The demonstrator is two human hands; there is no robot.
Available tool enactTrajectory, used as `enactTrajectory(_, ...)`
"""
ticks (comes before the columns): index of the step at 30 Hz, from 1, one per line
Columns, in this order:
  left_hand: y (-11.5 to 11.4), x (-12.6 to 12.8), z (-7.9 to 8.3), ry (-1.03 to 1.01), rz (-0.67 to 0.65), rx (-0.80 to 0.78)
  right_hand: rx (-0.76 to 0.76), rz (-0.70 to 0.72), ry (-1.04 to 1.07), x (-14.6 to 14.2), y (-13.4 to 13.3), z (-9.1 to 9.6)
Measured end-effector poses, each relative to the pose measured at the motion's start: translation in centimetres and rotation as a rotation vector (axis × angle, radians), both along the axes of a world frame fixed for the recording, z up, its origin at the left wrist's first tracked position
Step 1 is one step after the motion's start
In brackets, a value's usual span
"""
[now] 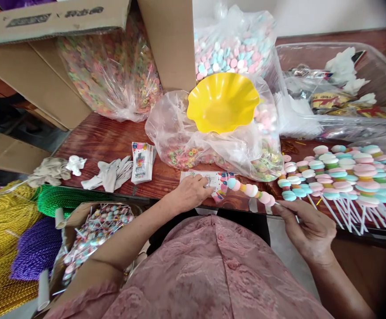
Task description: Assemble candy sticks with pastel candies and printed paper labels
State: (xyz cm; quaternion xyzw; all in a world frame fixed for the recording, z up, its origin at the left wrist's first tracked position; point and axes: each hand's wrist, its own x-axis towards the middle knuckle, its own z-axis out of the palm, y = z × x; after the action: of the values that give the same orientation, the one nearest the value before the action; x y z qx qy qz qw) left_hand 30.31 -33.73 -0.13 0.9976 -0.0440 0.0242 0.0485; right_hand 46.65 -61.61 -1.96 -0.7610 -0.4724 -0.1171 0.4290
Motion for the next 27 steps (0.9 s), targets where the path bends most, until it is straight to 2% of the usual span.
enactTrajectory(2, 0.0, 0.4, -0.5, -0.035, 0.015, -0.064, 0.051, -0.092, 0.083, -0.5, 0.3, -0.2)
enactTrajectory(4, 0.1, 1.0, -1.2, -0.099, 0.089, -0.183, 0.106, -0.171, 0.224, -1.5, 1.2, -0.3)
enactTrajectory(6, 0.0, 1.3, -2.0, -0.173, 0.175, -0.295, 0.156, -0.190, 0.390, -2.6, 2.9, -0.3)
enactTrajectory(11, -1.4, 1.2, -3.2, -0.240, 0.278, -0.486, 0.174, -0.007, 0.619, -4.0, 8.4, -0.6)
enactTrajectory(16, -2.2, 0.8, -3.8, -0.277, 0.335, -0.565, 0.069, 0.119, 0.636, -4.0, 11.6, -1.7)
enactTrajectory(20, -1.9, 0.8, -3.9, -0.298, 0.388, -0.650, 0.033, 0.103, 0.568, -4.3, 12.1, -1.9)
enactTrajectory(23, -2.0, 0.8, -3.2, -0.238, 0.359, -0.684, 0.012, 0.090, 0.511, -4.1, 12.4, -1.7)
enactTrajectory(27, -2.5, 0.3, -1.7, -0.063, 0.338, -0.646, -0.015, 0.076, 0.433, -3.6, 12.7, -1.5)
